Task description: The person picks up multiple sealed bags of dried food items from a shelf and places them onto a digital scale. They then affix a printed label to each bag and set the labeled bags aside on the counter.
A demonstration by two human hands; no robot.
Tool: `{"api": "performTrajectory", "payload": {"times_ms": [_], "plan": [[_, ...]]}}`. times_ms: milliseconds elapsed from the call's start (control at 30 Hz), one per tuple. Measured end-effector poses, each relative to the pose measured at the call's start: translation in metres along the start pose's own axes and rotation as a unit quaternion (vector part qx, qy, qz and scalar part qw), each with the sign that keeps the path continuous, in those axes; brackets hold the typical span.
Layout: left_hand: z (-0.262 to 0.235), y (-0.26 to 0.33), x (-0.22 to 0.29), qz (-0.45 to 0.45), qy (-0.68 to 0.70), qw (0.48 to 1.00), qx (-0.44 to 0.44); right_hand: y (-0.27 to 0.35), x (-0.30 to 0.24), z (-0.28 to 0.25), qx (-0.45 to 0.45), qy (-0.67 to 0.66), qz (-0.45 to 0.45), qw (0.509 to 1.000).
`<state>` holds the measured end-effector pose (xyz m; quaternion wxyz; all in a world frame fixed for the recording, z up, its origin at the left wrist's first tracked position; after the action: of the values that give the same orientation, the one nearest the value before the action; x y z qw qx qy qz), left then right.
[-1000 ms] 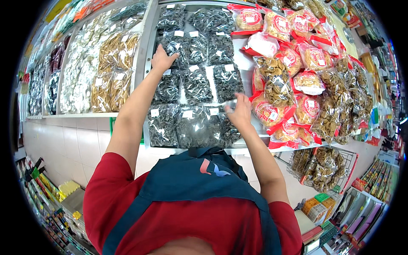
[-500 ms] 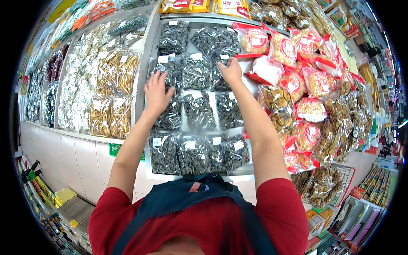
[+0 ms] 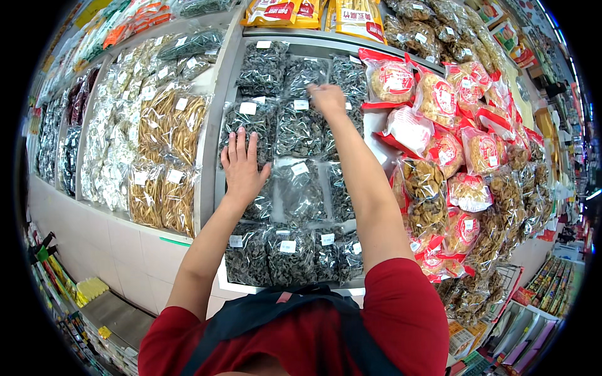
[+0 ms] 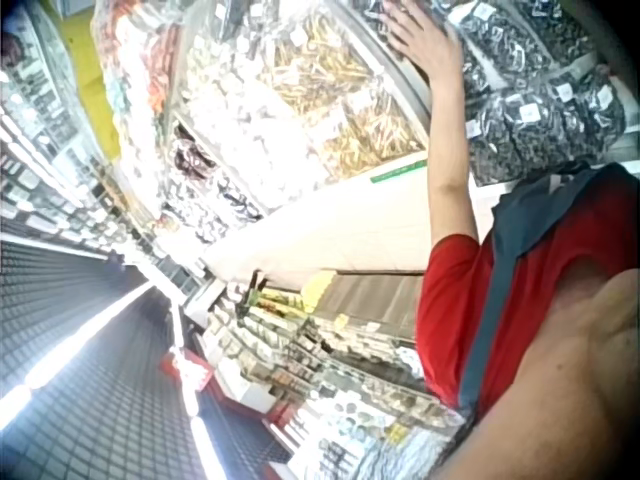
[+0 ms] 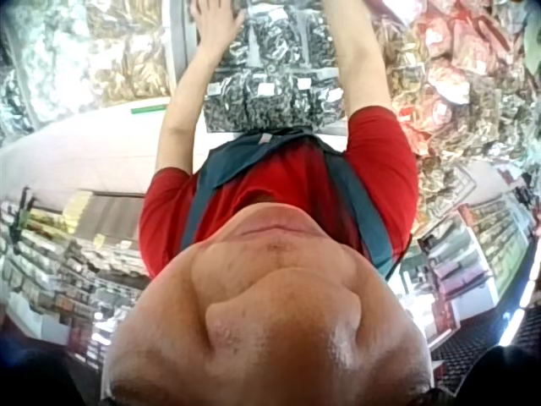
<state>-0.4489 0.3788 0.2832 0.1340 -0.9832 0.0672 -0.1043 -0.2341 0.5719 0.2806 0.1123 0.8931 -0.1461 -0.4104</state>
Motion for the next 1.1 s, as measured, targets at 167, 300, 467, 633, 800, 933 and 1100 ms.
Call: {"api": "performTrajectory", "payload": {"times_ms": [167,300,467,633,800,933,1100], "plan": [[0.007,0.002,-0.003,0.003,-0.009,1.000,0.013,-0.017,0.023,-0.032,0.197,0.171,0.024,0.965],[0.008,0.002,-0.003,-0.003,-0.019,1.000,-0.002,-0.038,0.032,-0.038,0.151,0.210,0.041,0.965],[0.010,0.006,-0.008,-0.006,-0.012,1.000,0.016,-0.018,-0.002,-0.004,0.184,0.173,-0.251,0.934],[0.003,-0.001,0.000,0.007,0.018,1.000,-0.007,-0.040,0.048,0.025,-0.022,-0.097,-0.165,0.981],[-0.012,-0.001,0.001,-0.012,0.008,1.000,0.006,0.027,0.068,-0.001,0.223,0.088,-0.226,0.944],[-0.054,-0.058,-0.018,-0.005,0.111,0.989,0.098,0.110,0.089,-0.009,0.161,0.154,-0.029,0.975],[-0.010,-0.202,-0.125,-0.245,0.252,0.917,0.188,0.116,0.095,-0.005,0.125,0.177,0.014,0.976]]}}
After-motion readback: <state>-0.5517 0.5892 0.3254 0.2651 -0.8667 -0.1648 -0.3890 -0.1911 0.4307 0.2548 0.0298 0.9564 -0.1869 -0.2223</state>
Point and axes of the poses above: each hand's wrist, its own y-axis away from the middle knuckle, its own z-axis out of the palm, x = y × z, the point moved 2 cm from there along -y, towards the middle knuckle, and after that the axes turned 5 degrees about -y, right-handed, at the moved point
